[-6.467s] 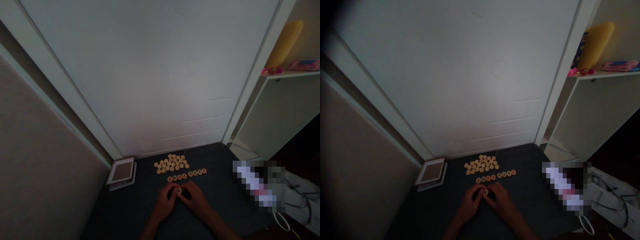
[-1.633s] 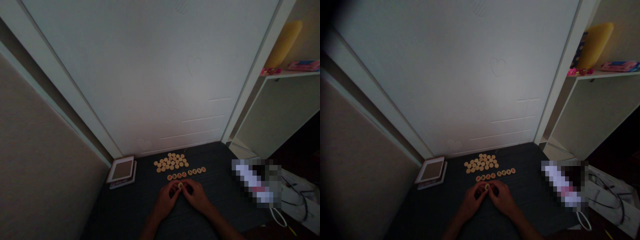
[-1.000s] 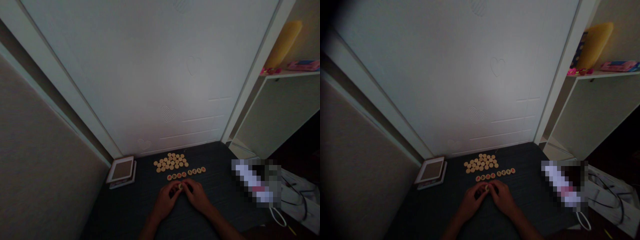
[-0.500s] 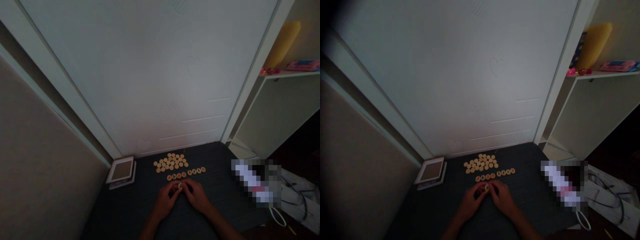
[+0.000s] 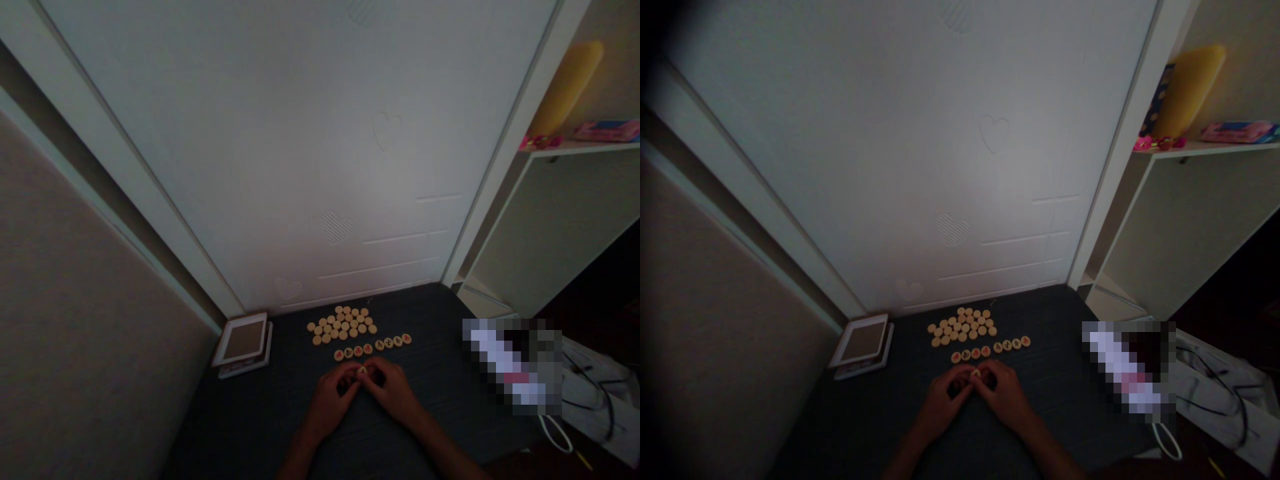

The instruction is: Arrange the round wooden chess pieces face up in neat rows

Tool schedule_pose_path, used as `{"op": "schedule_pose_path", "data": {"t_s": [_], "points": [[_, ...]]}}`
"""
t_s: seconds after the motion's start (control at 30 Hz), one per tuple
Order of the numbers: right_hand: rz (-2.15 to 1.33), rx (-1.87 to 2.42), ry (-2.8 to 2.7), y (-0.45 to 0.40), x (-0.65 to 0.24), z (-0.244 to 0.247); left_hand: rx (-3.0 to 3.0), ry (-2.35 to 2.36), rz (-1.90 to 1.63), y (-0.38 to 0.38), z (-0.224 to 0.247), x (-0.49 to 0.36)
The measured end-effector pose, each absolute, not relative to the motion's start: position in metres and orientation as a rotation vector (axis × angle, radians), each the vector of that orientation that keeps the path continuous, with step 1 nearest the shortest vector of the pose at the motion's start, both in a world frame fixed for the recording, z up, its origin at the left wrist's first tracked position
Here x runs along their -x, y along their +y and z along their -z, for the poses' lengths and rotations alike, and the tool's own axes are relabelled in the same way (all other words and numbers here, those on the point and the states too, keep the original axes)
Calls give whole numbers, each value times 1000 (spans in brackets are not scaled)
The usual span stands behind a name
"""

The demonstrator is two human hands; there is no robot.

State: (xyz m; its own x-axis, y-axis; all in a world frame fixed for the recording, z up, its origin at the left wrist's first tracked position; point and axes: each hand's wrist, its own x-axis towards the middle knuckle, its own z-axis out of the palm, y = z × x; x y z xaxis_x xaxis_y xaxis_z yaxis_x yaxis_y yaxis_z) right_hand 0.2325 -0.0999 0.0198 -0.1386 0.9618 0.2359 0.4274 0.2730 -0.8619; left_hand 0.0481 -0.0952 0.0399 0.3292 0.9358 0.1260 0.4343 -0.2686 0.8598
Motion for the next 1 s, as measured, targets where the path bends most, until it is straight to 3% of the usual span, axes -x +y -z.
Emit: {"op": "schedule_pose_path", "data": {"t_s": [1.0], "points": [[-854, 1247, -1702, -102, -234, -30, -1845, 1177, -890, -93, -35, -46]]}}
